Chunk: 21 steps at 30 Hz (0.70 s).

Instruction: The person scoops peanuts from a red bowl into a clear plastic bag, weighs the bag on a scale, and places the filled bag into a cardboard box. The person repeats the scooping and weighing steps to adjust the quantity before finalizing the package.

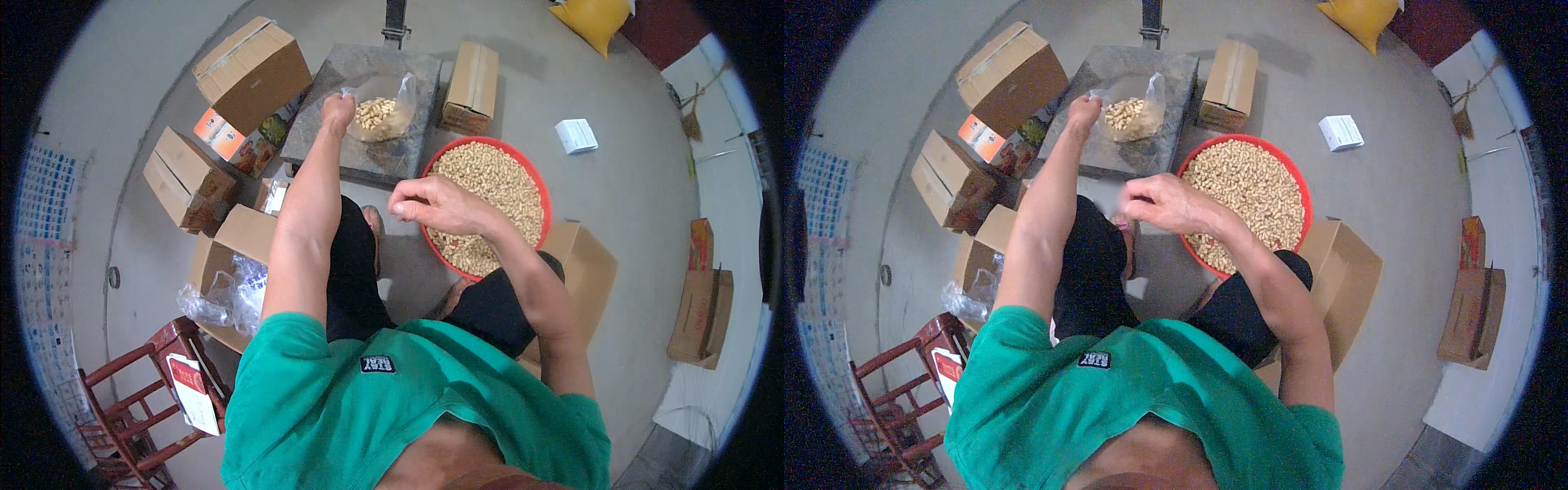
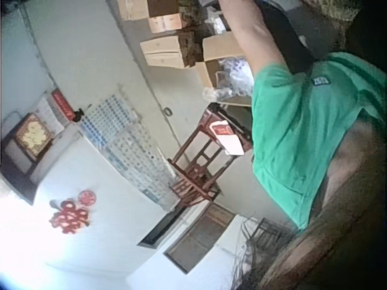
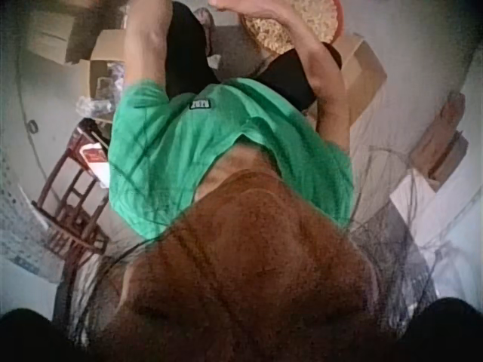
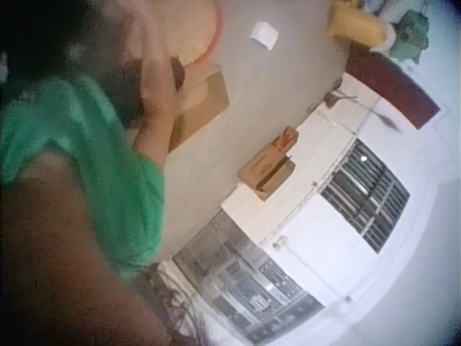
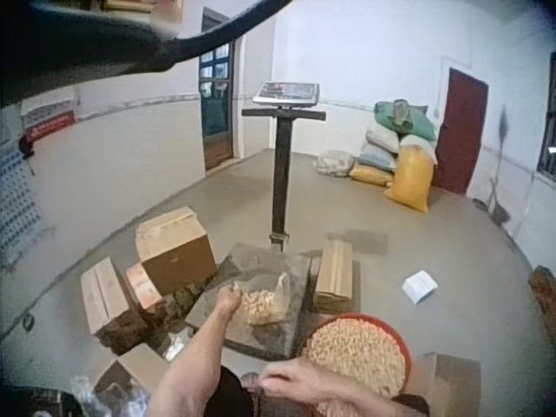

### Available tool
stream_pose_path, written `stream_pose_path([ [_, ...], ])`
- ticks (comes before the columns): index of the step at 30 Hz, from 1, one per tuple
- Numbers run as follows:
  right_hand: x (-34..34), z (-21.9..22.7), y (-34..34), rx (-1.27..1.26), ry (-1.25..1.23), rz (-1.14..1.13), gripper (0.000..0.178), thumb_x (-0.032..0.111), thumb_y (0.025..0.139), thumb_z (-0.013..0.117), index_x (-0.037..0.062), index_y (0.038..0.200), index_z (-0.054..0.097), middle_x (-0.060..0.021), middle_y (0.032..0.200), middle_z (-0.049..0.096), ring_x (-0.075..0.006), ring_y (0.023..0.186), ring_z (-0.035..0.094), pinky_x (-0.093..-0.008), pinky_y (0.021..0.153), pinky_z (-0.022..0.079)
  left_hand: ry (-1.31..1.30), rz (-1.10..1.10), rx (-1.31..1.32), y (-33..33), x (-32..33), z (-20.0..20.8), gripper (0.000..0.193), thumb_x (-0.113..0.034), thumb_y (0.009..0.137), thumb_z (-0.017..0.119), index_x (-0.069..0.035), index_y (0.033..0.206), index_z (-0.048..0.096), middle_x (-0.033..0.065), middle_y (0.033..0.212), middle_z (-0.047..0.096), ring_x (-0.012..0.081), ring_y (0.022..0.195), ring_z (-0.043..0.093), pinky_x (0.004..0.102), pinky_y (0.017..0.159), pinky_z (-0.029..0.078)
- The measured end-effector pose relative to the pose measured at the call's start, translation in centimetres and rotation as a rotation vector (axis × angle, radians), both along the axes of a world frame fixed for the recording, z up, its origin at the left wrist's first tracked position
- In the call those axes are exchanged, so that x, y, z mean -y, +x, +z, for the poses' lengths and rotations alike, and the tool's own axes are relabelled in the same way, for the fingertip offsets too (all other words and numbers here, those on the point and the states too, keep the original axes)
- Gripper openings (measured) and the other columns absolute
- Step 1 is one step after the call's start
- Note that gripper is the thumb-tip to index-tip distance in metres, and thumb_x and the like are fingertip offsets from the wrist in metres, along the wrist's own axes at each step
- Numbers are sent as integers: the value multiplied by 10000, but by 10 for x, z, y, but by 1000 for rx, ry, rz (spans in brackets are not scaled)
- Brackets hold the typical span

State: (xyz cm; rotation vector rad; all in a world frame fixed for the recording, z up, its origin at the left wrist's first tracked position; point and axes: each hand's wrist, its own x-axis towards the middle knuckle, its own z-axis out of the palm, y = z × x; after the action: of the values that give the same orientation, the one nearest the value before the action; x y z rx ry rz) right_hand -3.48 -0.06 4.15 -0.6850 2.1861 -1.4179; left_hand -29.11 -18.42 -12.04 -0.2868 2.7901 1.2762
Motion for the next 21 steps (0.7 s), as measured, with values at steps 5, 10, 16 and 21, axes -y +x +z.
stream_pose_path([
  [5, 32, 86, 34, 43, -460, 288, 250, 226, 935, 503, 7, 888, 614, -82, 817, 619, -167, 790, 613, -300, 697, 485, 53, 19, -7, -22, 27, -17, 432, -388, 867, 507, -15, 1044, 632, 203, 1154, 595, 357, 1091, 555, 421, 927, 421],
  [10, 58, 123, 70, 42, -1061, 553, 367, 297, 946, 482, -5, 750, 554, -99, 639, 536, -219, 600, 549, -344, 578, 439, 278, 183, -114, 8, 4, 29, 719, -513, 733, 684, 81, 1109, 531, 257, 1125, 576, 340, 1071, 561, 404, 925, 427],
  [16, 108, 117, 99, -170, -1696, 644, 272, 220, 931, 533, -39, 1013, 551, -208, 786, 581, -324, 639, 576, -439, 622, 478, 243, 215, -313, -3, -6, 57, 696, -524, 791, 581, 54, 1170, 494, 243, 1171, 545, 361, 1083, 527, 422, 948, 405],
  [21, 101, 123, 98, -63, -1843, 673, 277, 190, 926, 547, -86, 924, 575, -215, 752, 587, -324, 626, 575, -428, 618, 479, 349, 153, -272, 24, -33, 88, 582, -456, 842, 540, 61, 1111, 540, 225, 1101, 590, 333, 1061, 549, 412, 937, 411],
])
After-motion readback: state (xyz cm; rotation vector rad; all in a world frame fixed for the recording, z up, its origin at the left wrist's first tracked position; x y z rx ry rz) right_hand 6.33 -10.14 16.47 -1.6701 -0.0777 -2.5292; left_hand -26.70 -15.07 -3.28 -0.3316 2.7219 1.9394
